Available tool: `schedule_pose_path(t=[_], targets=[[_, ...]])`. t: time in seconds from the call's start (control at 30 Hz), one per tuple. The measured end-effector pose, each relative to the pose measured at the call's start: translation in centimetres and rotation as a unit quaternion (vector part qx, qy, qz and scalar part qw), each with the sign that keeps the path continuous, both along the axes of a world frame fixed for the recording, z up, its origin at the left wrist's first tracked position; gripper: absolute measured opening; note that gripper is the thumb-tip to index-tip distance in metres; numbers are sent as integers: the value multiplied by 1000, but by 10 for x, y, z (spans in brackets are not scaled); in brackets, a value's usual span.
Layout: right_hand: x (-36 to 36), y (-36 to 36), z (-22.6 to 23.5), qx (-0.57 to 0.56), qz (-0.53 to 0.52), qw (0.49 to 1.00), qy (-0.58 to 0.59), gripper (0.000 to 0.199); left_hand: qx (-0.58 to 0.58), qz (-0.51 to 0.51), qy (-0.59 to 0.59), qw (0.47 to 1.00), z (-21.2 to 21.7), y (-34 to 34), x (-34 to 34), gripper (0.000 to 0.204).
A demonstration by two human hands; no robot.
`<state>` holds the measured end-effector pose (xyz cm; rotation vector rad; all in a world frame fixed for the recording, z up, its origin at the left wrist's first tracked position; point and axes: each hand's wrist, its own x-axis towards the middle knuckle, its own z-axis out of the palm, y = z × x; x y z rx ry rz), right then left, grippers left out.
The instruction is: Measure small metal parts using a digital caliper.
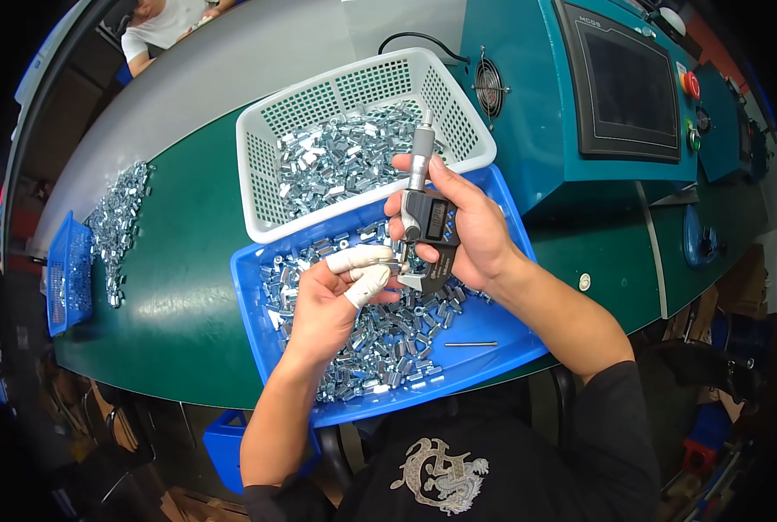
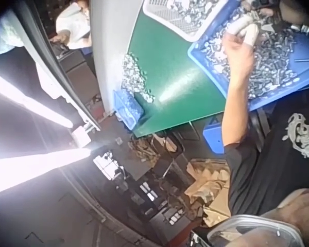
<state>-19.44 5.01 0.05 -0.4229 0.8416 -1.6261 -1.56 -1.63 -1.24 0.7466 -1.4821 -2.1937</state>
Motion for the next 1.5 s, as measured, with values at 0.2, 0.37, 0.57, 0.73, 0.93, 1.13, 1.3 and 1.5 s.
schedule_pose_path(t=[0.2,0.37,0.57,0.73,0.93,1.13,1.3,1.5], targets=[[1,1,1,-4,-1,1000,-25,42,18,0,-3,1000,2,2,0,25],[0,1,3,2,-6,1000,-17,34,12,-12,-14,1000,0,2,0,25],[-3,2,1,-13,-3,1000,-22,33,5,-5,-17,1000,1,3,-1,26],[-3,3,1,-12,-1,1000,-18,34,0,-4,-13,1000,-1,4,-2,26],[-2,3,2,-6,-6,999,-36,37,-1,-9,-15,1000,-1,3,-1,24],[0,3,3,19,-16,1000,-15,35,3,-8,-22,1000,-4,1,-1,24],[-1,4,-1,15,-4,1000,13,38,-14,-29,-66,997,-5,0,-4,21],[-1,4,2,17,-7,1000,7,42,-85,59,-62,993,-9,-13,-4,21]])
